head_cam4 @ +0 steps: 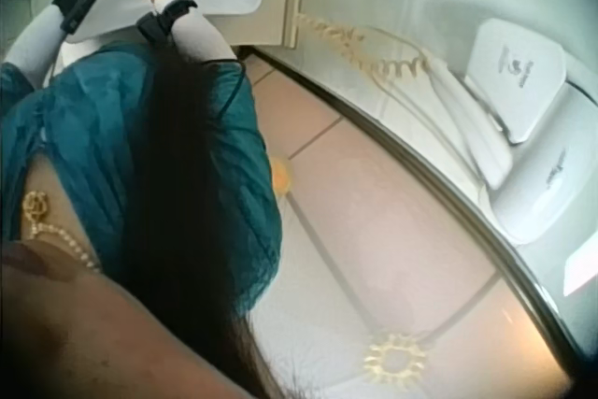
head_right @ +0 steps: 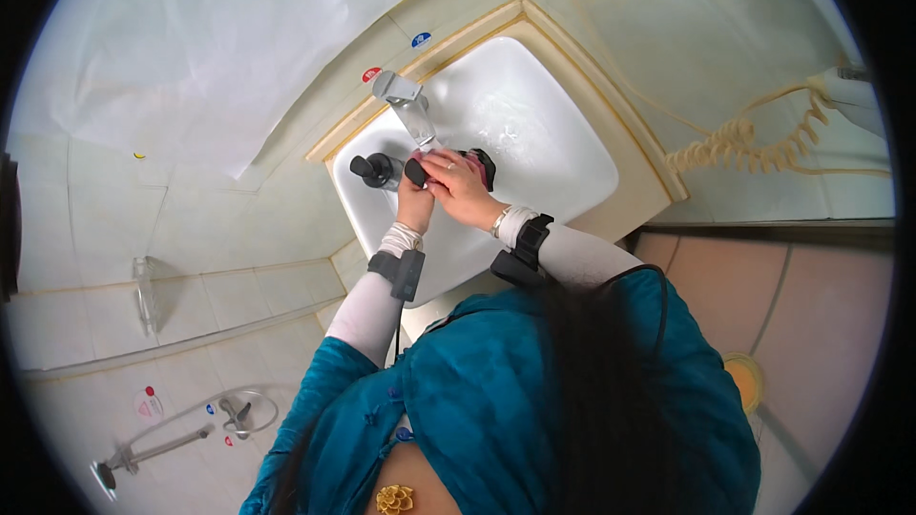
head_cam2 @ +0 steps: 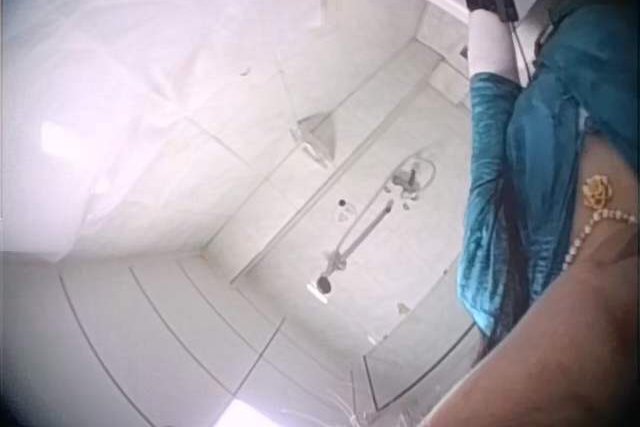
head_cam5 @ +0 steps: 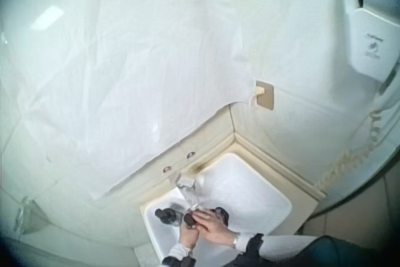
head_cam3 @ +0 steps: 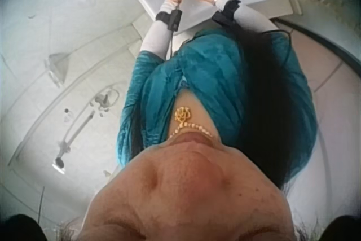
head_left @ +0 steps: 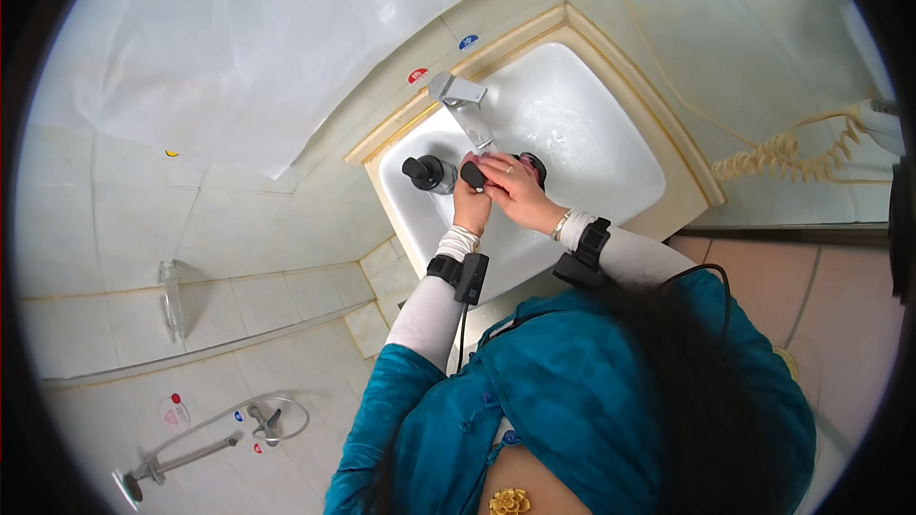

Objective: Clean soap dispensers and a corner shelf with a cloth in a sink.

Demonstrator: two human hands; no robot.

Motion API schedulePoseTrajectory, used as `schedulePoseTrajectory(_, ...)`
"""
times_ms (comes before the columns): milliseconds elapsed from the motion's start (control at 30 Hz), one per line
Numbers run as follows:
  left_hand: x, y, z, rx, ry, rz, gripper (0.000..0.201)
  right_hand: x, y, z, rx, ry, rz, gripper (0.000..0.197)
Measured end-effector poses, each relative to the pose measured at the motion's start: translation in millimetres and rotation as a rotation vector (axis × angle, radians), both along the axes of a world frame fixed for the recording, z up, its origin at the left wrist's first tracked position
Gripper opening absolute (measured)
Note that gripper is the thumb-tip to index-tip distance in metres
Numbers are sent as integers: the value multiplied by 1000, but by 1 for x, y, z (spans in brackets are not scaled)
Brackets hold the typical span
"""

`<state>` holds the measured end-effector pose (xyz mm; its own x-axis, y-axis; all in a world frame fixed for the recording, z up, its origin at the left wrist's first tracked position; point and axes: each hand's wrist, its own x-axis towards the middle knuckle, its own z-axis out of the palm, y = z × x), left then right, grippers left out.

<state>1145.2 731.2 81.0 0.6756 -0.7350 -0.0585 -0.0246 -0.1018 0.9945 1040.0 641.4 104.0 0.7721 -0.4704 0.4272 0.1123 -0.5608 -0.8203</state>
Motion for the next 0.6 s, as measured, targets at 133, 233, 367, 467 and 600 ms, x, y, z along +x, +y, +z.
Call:
schedulePoseTrajectory(133,-5,8,0,60,-55,-89,77,4,-22,14,-33,132,101,32)
schedulePoseTrajectory(233,-8,4,14,74,132,-104,68,7,-35,11,30,35,192,31)
schedulePoseTrajectory(367,-5,2,31,88,167,-158,76,10,-42,6,86,-53,287,26)
schedulePoseTrajectory(467,-6,2,34,104,237,-96,81,14,-52,-3,273,-40,427,24)
schedulePoseTrajectory(600,-9,-3,33,126,261,-35,86,20,-63,-14,472,154,439,25)
